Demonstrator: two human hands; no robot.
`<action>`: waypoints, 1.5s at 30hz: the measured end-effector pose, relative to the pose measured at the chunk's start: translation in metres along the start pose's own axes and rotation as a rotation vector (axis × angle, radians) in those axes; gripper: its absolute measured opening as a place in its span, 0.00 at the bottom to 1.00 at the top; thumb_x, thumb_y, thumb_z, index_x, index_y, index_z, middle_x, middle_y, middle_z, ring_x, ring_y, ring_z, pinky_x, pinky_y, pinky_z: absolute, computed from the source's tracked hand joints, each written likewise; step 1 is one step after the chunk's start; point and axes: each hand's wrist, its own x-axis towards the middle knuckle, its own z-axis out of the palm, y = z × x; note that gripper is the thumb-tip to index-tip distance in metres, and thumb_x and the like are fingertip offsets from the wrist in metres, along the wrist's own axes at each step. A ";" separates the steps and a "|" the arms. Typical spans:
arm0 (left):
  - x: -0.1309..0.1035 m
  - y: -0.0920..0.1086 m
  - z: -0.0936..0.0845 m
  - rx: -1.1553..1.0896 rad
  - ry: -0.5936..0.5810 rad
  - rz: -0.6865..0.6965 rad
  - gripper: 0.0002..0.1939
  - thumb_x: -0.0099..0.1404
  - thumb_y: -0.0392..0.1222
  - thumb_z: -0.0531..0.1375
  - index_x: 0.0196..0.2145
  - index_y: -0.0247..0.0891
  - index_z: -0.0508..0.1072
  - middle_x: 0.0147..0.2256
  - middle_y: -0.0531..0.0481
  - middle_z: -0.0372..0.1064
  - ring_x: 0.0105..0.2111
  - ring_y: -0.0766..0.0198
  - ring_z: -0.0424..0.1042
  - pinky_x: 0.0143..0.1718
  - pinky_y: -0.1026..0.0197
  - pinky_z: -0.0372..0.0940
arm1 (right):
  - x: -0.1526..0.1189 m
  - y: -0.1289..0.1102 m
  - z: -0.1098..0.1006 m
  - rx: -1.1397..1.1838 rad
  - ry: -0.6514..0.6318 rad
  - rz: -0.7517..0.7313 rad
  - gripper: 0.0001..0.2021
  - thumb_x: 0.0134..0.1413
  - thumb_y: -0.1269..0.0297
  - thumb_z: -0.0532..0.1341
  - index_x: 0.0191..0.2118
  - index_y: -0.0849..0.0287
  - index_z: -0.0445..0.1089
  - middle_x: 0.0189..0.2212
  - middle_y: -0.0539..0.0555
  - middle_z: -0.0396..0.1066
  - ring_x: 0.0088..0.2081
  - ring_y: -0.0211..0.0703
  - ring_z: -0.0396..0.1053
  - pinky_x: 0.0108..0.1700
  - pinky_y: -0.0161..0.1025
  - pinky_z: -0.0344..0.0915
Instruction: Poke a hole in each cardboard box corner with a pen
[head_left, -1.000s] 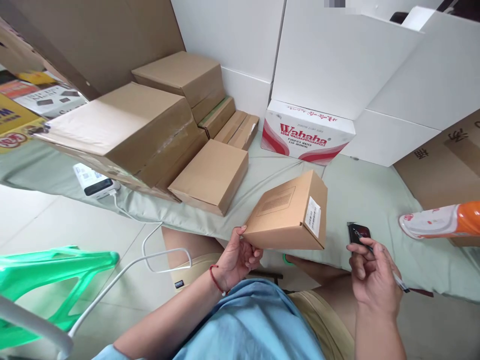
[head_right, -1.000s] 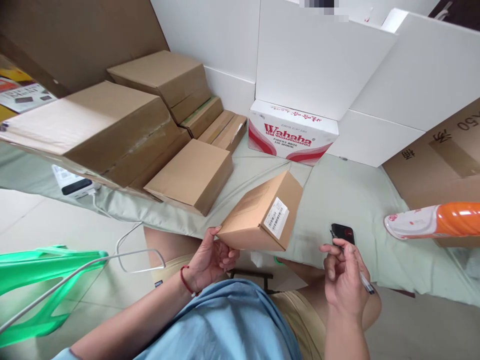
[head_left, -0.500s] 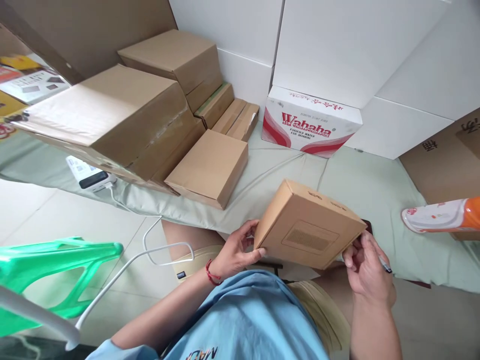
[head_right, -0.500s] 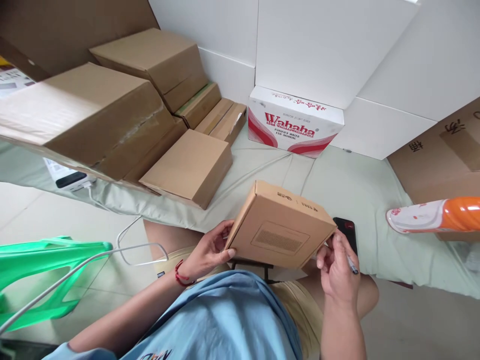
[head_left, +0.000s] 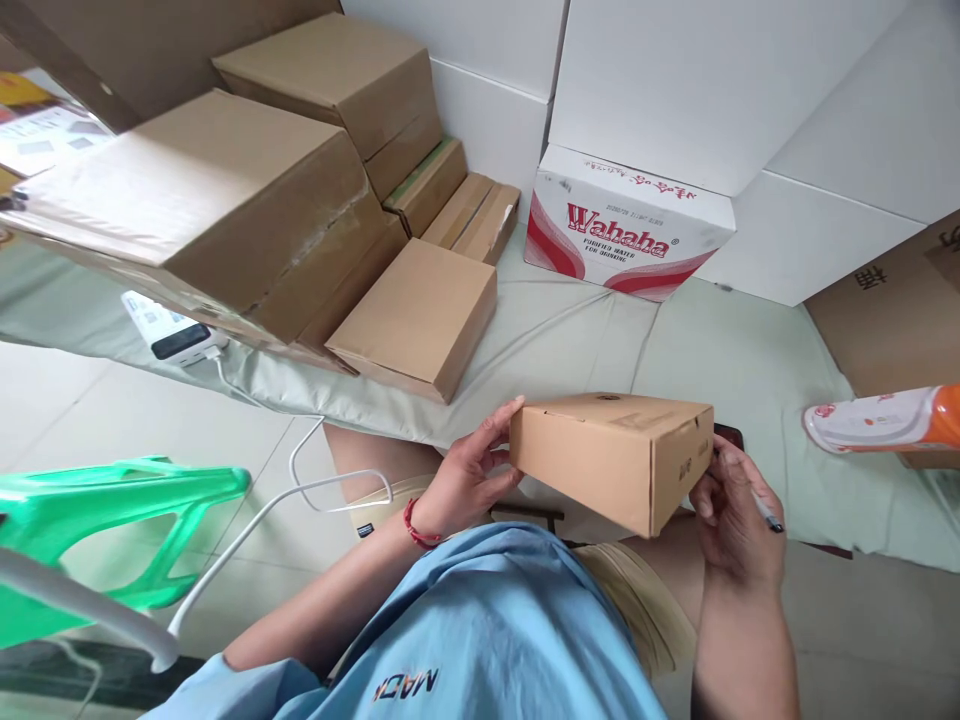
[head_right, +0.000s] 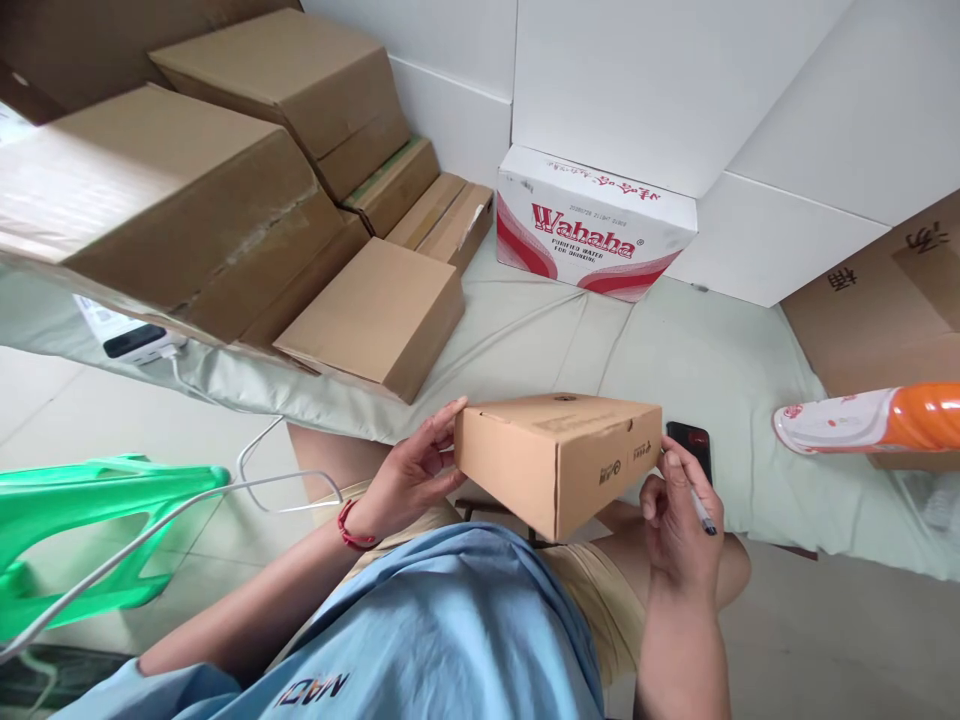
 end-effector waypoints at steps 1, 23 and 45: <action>0.000 0.000 0.000 0.012 0.018 0.016 0.38 0.59 0.37 0.71 0.68 0.45 0.74 0.69 0.40 0.68 0.66 0.46 0.71 0.60 0.54 0.74 | 0.000 0.000 0.000 0.003 0.001 0.003 0.29 0.52 0.42 0.78 0.50 0.59 0.82 0.35 0.52 0.78 0.17 0.24 0.57 0.17 0.28 0.47; 0.008 0.000 0.015 -0.131 0.179 0.197 0.36 0.62 0.50 0.77 0.60 0.46 0.64 0.59 0.42 0.69 0.60 0.53 0.71 0.61 0.50 0.71 | -0.010 0.025 0.024 -0.065 -0.002 0.070 0.29 0.43 0.36 0.78 0.36 0.58 0.76 0.27 0.46 0.68 0.21 0.29 0.58 0.18 0.29 0.50; 0.001 -0.049 -0.017 -0.048 -0.026 -0.015 0.55 0.50 0.54 0.82 0.69 0.44 0.63 0.64 0.38 0.67 0.64 0.40 0.69 0.65 0.42 0.68 | -0.040 -0.020 0.037 -0.307 -0.329 -0.731 0.10 0.65 0.65 0.69 0.51 0.52 0.77 0.55 0.60 0.82 0.61 0.57 0.79 0.55 0.52 0.78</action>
